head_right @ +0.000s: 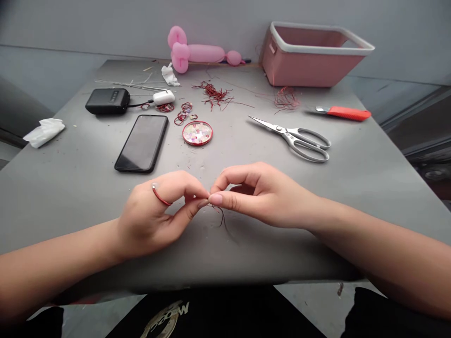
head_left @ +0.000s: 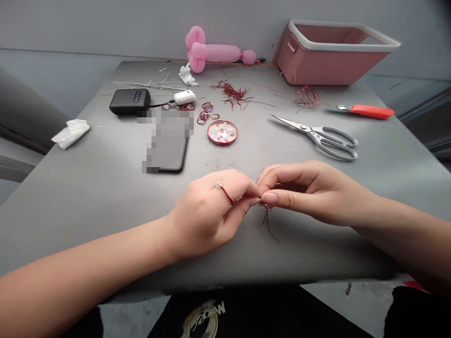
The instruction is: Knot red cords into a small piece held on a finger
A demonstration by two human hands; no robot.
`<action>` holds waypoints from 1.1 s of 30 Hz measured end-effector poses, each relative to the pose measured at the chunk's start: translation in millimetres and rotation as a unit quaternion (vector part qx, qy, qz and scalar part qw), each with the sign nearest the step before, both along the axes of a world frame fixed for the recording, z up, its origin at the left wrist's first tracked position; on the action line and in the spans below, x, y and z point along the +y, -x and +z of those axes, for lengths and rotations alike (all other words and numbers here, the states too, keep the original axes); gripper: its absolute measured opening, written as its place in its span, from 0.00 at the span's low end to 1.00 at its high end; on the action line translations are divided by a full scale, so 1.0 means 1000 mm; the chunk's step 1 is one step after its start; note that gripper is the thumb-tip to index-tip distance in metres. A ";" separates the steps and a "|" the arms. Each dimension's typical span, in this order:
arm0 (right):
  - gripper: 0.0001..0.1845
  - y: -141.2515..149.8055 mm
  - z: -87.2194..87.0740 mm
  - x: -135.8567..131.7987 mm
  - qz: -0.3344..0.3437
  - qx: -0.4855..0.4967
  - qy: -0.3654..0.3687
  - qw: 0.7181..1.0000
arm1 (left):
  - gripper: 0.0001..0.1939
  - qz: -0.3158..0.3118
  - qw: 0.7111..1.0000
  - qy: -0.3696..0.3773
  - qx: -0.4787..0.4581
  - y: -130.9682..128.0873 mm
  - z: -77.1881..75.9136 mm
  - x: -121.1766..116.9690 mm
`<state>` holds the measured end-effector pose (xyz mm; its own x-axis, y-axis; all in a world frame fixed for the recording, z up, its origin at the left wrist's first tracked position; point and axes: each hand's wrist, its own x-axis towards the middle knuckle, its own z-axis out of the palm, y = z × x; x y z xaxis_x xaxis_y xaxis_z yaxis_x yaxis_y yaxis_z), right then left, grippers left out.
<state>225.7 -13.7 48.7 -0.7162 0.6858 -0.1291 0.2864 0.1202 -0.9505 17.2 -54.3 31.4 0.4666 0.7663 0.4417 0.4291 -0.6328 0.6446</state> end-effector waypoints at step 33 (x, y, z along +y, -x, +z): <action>0.07 0.008 -0.016 -0.014 -0.113 -0.050 -0.510 0.851 | 0.11 -0.002 0.898 0.376 -0.229 -0.006 0.000 0.003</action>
